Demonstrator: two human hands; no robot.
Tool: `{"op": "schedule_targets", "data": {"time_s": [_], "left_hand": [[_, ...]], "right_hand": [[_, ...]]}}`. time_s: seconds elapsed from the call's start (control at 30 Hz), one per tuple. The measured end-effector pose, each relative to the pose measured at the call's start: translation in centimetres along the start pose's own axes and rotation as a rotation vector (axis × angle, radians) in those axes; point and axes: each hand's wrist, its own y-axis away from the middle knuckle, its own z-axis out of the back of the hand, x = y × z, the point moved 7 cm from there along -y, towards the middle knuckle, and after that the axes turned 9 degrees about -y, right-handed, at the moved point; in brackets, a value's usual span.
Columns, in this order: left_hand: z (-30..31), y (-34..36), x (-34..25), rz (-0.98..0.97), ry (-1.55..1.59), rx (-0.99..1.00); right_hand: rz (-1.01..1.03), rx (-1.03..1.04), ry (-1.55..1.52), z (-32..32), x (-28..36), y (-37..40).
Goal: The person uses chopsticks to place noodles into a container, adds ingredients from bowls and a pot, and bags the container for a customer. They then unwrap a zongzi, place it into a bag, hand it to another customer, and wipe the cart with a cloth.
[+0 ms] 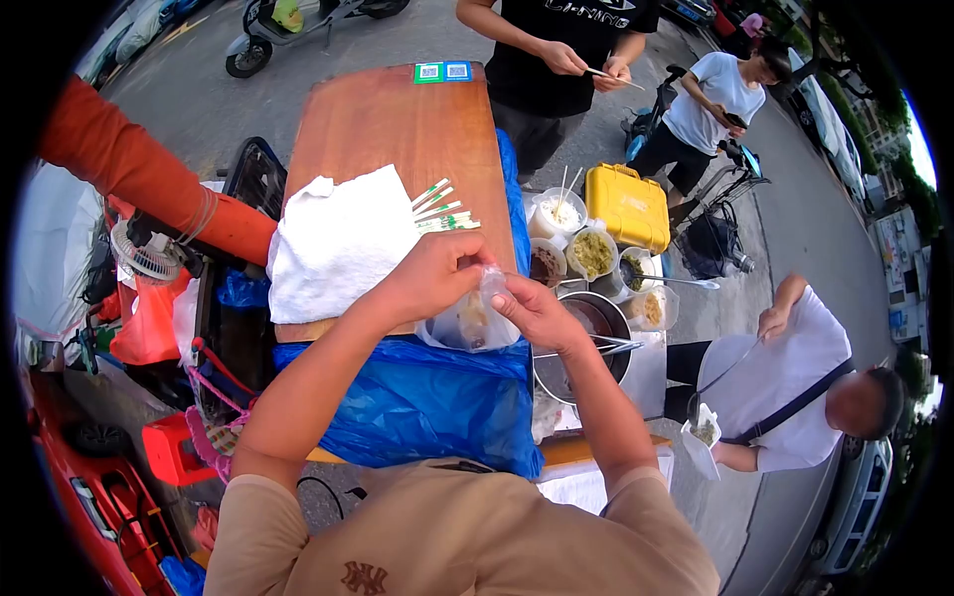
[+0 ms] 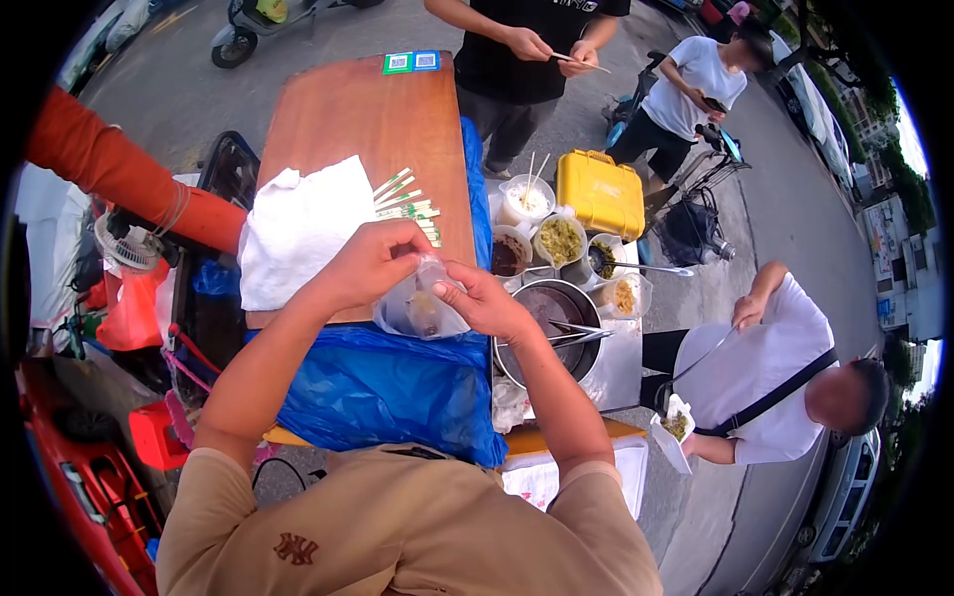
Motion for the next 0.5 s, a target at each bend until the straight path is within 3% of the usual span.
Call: {"op": "schedule_targets", "data": {"time_s": [0.03,0.2,0.27,0.3,0.37,0.4,0.47,0.5], "left_hand": [[-0.1,-0.2,0.0,0.046,0.030,0.014],[-0.2,-1.4,-1.0,0.103,-0.014,0.047],[0.2,-1.7,-2.9,-0.022,-0.173,0.012],[0.2,-1.8,-2.9,-0.019,-0.172,0.012],[-1.3,-1.6,-4.7,-0.310,-0.226,0.196],[-1.2,-1.9,-5.2,-0.307,-0.224,0.192],[-3.0,-2.3,-5.4,-0.227,-0.318,0.558],[-2.9,-3.1,-5.3,-0.224,-0.315,0.554]], "right_hand": [[-0.140,-0.047,-0.206,-0.4,-1.6,0.4],[0.051,-0.342,-0.298,-1.0,-3.3,-0.4],[0.091,-0.614,-0.382,0.3,-3.6,-0.4],[0.088,-0.613,-0.384,0.4,-3.6,-0.8],[-0.073,-0.651,-0.251,0.7,-4.5,-1.1],[-0.039,-0.510,0.074,0.5,-3.3,-1.3],[0.060,-0.389,-0.013,-0.4,-2.4,-1.6],[0.160,-0.272,-0.100,-1.2,-1.7,-1.8]]}}
